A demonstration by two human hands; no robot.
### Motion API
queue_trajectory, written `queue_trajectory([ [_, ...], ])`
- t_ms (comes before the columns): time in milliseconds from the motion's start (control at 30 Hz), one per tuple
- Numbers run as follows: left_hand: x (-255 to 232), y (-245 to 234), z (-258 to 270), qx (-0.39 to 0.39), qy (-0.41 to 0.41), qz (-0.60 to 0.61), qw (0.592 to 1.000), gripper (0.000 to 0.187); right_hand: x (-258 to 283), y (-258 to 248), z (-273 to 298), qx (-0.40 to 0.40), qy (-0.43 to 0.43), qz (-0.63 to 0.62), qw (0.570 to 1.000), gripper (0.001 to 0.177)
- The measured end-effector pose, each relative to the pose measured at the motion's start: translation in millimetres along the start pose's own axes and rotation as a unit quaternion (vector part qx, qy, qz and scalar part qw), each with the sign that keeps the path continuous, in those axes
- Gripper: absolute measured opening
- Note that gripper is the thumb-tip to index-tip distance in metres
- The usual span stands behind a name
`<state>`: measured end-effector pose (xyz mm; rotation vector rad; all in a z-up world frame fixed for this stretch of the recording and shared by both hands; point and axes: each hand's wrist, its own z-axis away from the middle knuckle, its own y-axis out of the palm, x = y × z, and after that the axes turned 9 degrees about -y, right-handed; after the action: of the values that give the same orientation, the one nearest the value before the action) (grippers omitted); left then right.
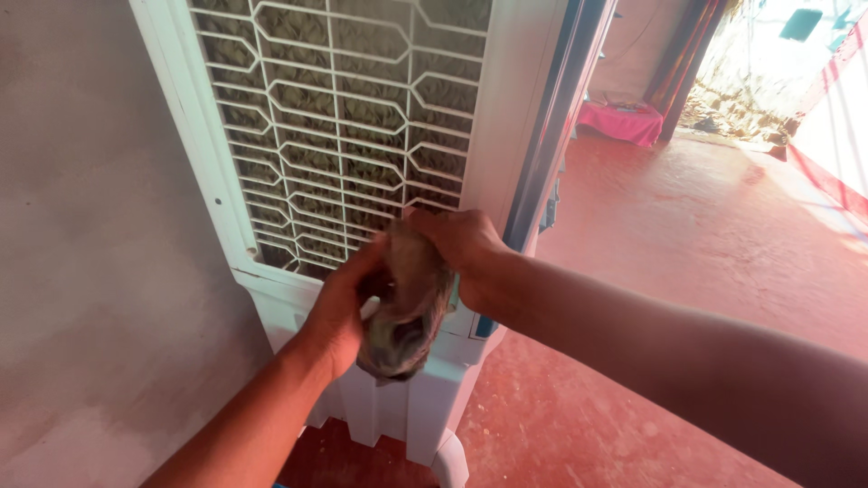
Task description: The person wets a cloth in a bucket and then wipes the front grille of a portable air cooler. The person repeatedly wipes different sections of the grille with the wet cloth.
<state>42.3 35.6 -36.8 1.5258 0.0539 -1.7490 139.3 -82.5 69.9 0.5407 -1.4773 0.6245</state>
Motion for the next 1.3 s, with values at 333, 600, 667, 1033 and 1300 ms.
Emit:
queue_trajectory([
  [333, -10.8, -27.0, -30.5, -0.155, -0.066, 0.089, 0.982, 0.044, 8.9, 4.7, 39.9, -0.195, -0.373, 0.171, 0.891, 0.042],
  [600, -11.8, -18.8, -37.9, -0.139, -0.076, 0.164, 0.974, 0.064, -4.8, -13.3, -32.8, 0.022, -0.653, 0.561, 0.508, 0.047],
  [667, -15.4, -25.0, -30.6, -0.106, -0.07, 0.155, 0.98, 0.07, -18.2, -2.4, -59.0, 0.048, -0.663, 0.586, 0.464, 0.05],
  [1033, -6.6, -71.9, -28.2, -0.181, -0.107, 0.178, 0.961, 0.086, -70.7, -45.5, -37.5, 0.356, -0.566, 0.628, 0.399, 0.057],
  [1300, 12.7, -108.6, -67.0, -0.176, -0.054, 0.269, 0.945, 0.087, -90.5, -13.2, -49.3, 0.279, -0.569, 0.641, 0.434, 0.076],
])
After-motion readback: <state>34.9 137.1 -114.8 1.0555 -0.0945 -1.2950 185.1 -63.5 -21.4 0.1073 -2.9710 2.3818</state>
